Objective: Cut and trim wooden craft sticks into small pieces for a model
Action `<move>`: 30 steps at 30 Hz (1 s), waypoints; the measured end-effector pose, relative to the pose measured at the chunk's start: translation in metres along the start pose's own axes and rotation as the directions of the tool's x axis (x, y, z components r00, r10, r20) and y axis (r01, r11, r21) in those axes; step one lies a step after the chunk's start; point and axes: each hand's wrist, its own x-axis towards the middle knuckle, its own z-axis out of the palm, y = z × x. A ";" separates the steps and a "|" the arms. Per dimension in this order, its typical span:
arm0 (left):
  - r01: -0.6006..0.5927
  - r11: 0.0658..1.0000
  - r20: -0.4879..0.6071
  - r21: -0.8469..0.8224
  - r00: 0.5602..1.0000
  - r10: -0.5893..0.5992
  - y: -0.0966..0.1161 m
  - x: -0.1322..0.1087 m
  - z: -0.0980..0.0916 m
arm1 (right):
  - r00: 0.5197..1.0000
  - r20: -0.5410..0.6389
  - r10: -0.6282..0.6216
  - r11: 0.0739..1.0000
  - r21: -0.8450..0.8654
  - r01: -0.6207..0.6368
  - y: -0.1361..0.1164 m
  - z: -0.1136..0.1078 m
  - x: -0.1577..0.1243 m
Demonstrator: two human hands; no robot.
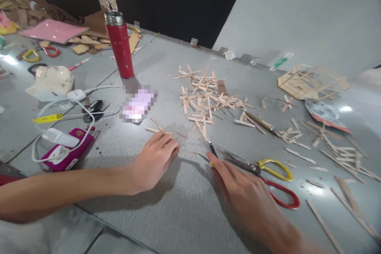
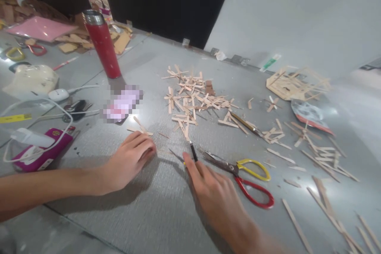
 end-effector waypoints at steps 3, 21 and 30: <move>-0.205 0.976 -0.236 0.072 0.947 0.217 0.003 -0.001 -0.006 | 0.988 -0.143 0.057 0.997 0.058 -0.050 -0.001 -0.006 -0.003; -0.518 0.851 -0.362 0.083 0.780 0.510 0.009 0.000 -0.029 | 0.957 -0.288 0.028 0.996 0.087 -0.002 -0.013 -0.032 -0.004; -0.239 0.877 -0.255 -0.416 0.957 0.139 0.005 -0.002 -0.011 | 0.983 -0.179 0.028 0.981 0.196 0.008 -0.008 -0.026 -0.010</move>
